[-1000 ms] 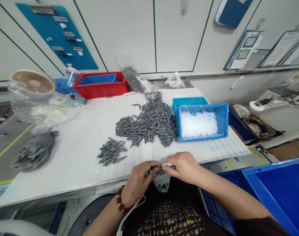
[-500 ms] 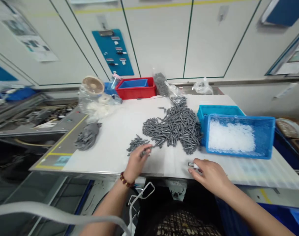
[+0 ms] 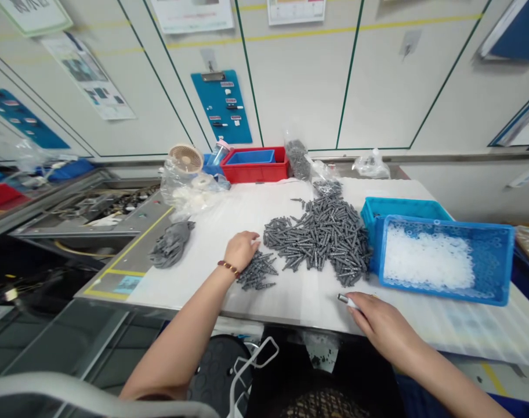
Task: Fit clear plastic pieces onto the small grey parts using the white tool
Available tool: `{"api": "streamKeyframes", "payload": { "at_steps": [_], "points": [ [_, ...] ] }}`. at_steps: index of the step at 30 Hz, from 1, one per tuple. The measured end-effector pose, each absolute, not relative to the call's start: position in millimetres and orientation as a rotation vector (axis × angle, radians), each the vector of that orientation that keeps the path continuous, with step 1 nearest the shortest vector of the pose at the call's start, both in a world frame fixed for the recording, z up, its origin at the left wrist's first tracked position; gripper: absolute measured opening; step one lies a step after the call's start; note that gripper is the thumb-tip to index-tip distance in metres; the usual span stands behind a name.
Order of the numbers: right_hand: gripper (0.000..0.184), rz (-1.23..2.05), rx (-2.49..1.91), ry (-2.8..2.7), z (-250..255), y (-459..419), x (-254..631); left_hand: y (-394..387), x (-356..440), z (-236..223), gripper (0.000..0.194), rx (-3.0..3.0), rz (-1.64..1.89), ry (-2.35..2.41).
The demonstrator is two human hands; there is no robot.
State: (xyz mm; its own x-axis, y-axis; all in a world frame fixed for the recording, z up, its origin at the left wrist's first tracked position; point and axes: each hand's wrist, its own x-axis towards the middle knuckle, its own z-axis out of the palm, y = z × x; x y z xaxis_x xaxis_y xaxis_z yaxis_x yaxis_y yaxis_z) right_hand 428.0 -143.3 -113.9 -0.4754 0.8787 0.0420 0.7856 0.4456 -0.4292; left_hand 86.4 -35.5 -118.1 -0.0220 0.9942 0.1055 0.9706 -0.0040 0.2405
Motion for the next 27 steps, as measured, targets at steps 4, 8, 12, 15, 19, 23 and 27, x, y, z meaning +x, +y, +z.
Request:
{"api": "streamKeyframes", "payload": {
  "at_steps": [4, 8, 12, 15, 19, 23, 27],
  "points": [
    [0.032, 0.533, -1.405, -2.429, -115, -144, 429, -7, 113, -123, 0.025, 2.065, 0.229, 2.206],
    [0.035, 0.551, -1.431, -2.403, -113, -146, 432, -1, 126, -125, 0.027, 2.085, 0.213, 2.218],
    [0.034, 0.514, -1.511, -2.381, -108, -145, 431, -5, 127, -115, 0.024, 2.147, 0.301, 2.193],
    [0.025, 0.508, -1.574, -2.401, -100, -143, 429, -17, 131, -102, 0.027, 2.2, 0.451, 2.134],
    [0.017, 0.511, -1.55, -2.457, -92, -143, 428, -54, 151, -92, 0.028, 2.27, 0.669, 1.881],
    [0.017, 0.5, -1.528, -2.454, -91, -148, 428, -107, 179, -91, 0.027, 2.13, 0.892, 1.359],
    [0.016, 0.506, -1.481, -2.461, -90, -154, 429, -139, 195, -90, 0.017, 2.114, 0.93, 1.18]
  ]
}}
